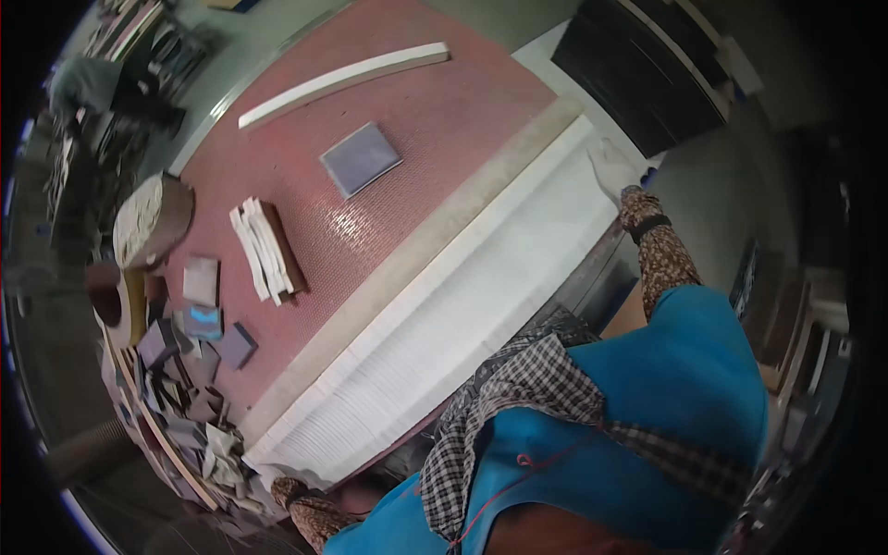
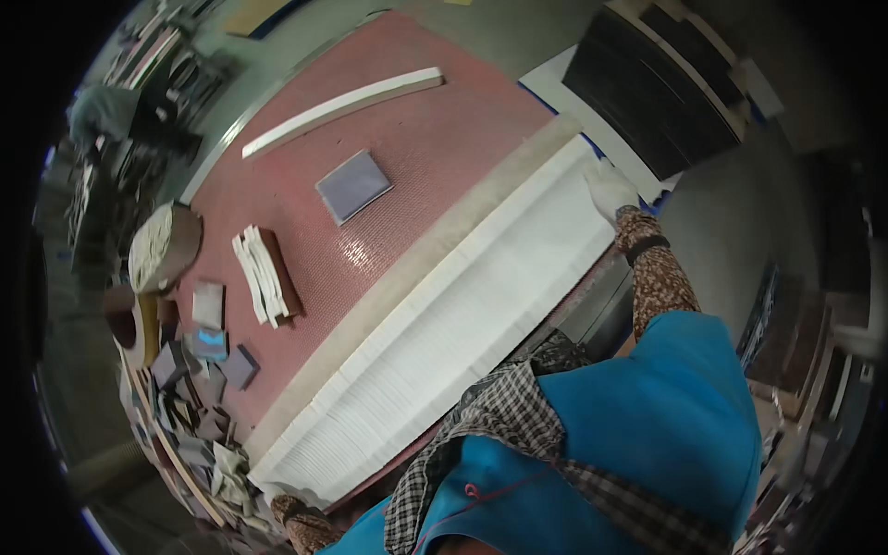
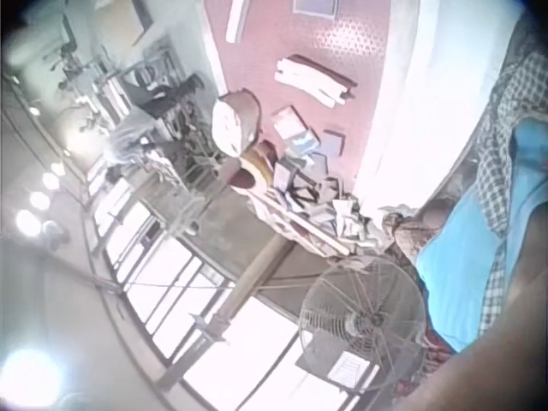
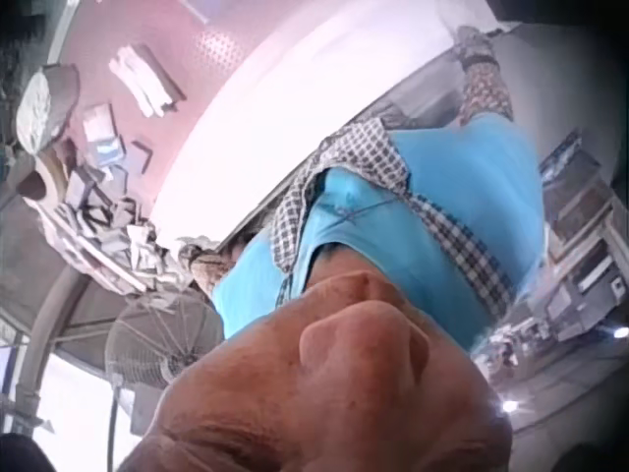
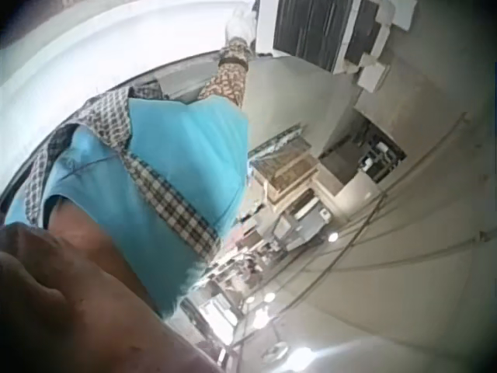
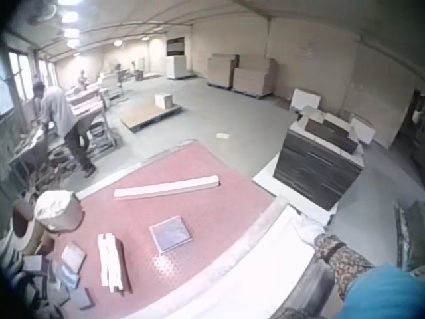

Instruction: Applying glue to curved wooden slats and stacking them on a long flat surface for drying.

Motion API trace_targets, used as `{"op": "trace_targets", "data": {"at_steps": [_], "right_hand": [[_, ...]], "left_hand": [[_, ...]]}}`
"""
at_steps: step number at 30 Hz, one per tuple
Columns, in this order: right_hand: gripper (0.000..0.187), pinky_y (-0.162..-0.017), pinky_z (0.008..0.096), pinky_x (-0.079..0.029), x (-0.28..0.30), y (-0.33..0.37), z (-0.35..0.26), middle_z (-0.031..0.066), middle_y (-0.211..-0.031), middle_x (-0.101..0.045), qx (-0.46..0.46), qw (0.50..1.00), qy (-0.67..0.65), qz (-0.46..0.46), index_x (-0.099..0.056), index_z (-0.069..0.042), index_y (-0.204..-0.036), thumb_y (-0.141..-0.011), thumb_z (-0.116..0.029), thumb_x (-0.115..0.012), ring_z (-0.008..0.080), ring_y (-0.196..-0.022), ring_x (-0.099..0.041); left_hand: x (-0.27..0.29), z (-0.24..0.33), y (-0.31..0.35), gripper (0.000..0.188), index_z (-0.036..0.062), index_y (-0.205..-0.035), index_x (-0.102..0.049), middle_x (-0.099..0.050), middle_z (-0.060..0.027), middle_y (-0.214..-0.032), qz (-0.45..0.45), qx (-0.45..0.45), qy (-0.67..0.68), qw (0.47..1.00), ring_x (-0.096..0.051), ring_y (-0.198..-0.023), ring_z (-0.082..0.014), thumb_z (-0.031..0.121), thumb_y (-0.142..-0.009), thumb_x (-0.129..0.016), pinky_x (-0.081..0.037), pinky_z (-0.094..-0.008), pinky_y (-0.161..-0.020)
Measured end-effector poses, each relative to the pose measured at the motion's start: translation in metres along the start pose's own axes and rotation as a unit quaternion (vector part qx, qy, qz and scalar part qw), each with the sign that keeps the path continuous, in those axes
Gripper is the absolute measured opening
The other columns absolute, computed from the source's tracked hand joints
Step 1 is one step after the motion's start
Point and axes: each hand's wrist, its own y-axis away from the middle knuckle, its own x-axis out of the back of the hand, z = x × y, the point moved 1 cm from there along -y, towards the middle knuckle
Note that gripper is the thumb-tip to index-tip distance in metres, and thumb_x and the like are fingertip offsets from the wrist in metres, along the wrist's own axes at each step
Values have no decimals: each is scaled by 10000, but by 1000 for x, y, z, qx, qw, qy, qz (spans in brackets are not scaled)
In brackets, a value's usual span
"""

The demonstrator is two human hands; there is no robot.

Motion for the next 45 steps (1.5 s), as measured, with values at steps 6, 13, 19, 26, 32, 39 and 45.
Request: {"op": "trace_targets", "data": {"at_steps": [6,13,19,26,32,39,45], "right_hand": [[756,-1254,424,-333,13,21,23,274,-1569,-521,-19,998,-50,28,-485,19,-1558,-1079,-561,-414,396,-1482,-473],[790,-1272,403,-310,-7,46,76,214,-1622,-498,-73,945,-301,103,-475,6,-1575,-1075,-604,-447,367,-1522,-437],[808,-1244,371,-357,-39,59,81,124,-1634,-486,-171,800,-566,100,-436,-15,-1617,-1072,-606,-524,266,-1489,-473],[881,-1289,373,-253,-57,61,57,221,-1684,-381,-209,831,-497,135,-340,25,-1639,-1054,-610,-520,328,-1578,-335],[680,-1232,444,-344,-95,33,42,258,-1532,-516,-70,987,-15,143,-465,32,-1528,-1021,-400,-604,397,-1447,-461],[678,-1197,406,-430,-89,39,71,189,-1613,-473,-129,692,-703,104,-343,22,-1631,-1108,-341,-574,284,-1432,-523],[733,-1257,384,-334,-20,23,81,252,-1663,-420,-91,889,-418,162,-379,99,-1588,-1085,-387,-599,340,-1531,-432]], "left_hand": [[-3,4,3,529,37,-1351,-661,-681,-211,-1349,6,-7,-62,998,-641,-1254,-446,445,-1035,-544,-525,-514,-1027],[26,50,26,618,23,-1419,-616,-649,-215,-1392,63,-79,-145,984,-604,-1285,-457,497,-1028,-560,-490,-503,-1067],[80,173,151,768,-25,-1540,-484,-537,-304,-1514,152,-224,308,912,-525,-1347,-546,513,-1010,-626,-449,-557,-1117],[128,277,344,983,-45,-1532,-448,-476,-307,-1544,188,-565,245,765,-425,-1473,-491,428,-784,-877,-350,-593,-1229],[122,316,406,1075,-17,-1552,-429,-460,-271,-1566,87,-650,166,737,-379,-1506,-473,513,-733,-881,-244,-658,-1243],[98,315,405,1090,4,-1555,-415,-446,-235,-1560,185,-615,184,744,-383,-1496,-445,427,-689,-925,-286,-626,-1228],[92,320,409,1118,27,-1522,-449,-455,-210,-1528,182,-579,241,758,-401,-1472,-437,428,-607,-951,-292,-617,-1220]]}}
